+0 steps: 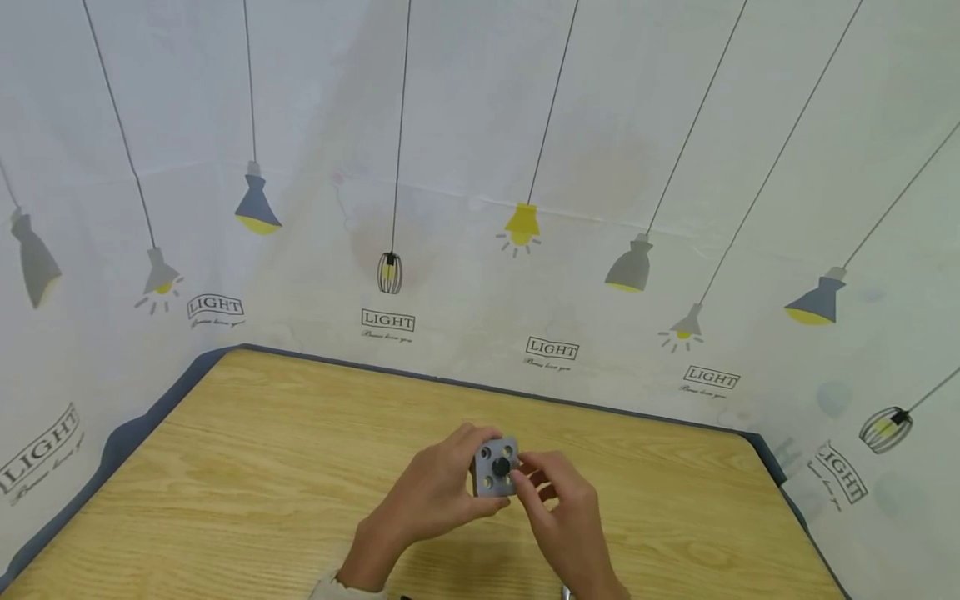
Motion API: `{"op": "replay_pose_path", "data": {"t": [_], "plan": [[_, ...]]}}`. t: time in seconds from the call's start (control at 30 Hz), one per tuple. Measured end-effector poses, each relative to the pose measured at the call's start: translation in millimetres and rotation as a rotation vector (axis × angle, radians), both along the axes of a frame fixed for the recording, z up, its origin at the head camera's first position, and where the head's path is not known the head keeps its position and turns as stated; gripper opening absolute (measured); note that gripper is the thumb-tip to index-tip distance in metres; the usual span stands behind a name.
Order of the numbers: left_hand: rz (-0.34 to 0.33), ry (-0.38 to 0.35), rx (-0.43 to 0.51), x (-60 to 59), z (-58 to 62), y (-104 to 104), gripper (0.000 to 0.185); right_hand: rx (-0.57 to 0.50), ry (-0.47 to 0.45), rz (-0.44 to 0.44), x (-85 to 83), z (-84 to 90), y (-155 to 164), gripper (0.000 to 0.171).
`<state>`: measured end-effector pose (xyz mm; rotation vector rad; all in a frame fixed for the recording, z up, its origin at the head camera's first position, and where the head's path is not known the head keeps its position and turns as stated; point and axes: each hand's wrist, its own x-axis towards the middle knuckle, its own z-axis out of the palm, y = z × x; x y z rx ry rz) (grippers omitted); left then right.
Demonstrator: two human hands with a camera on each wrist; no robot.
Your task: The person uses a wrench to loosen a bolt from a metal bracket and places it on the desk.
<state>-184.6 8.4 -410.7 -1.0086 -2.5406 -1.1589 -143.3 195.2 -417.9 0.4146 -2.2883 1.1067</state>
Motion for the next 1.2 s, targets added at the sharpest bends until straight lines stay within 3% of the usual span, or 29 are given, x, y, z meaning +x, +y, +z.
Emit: {"op": "replay_pose_path", "data": {"t": [0.3, 0.53, 1.0, 1.2], "plan": [[-0.029, 0.067, -0.024, -0.1, 2.2, 2.6, 0.06, 0.061, 0.022, -0.057, 3.5, 0.0, -5.1, 0.021], [-0.045, 0.058, -0.031, 0.9, 2.3, 2.6, 0.062, 0.09, 0.025, -0.109, 4.8, -1.1, -7.2, 0.022], [-0.045, 0.05, -0.039, 1.9, 4.2, 1.9, 0.059, 0.129, 0.131, -0.157, 2.9, -3.0, -10.2, 0.017], [-0.041, 0.046, -0.039, 1.4, 2.7, 1.8, 0.06, 0.151, 0.101, -0.177, 3.5, -1.2, -11.9, 0.017]]}}
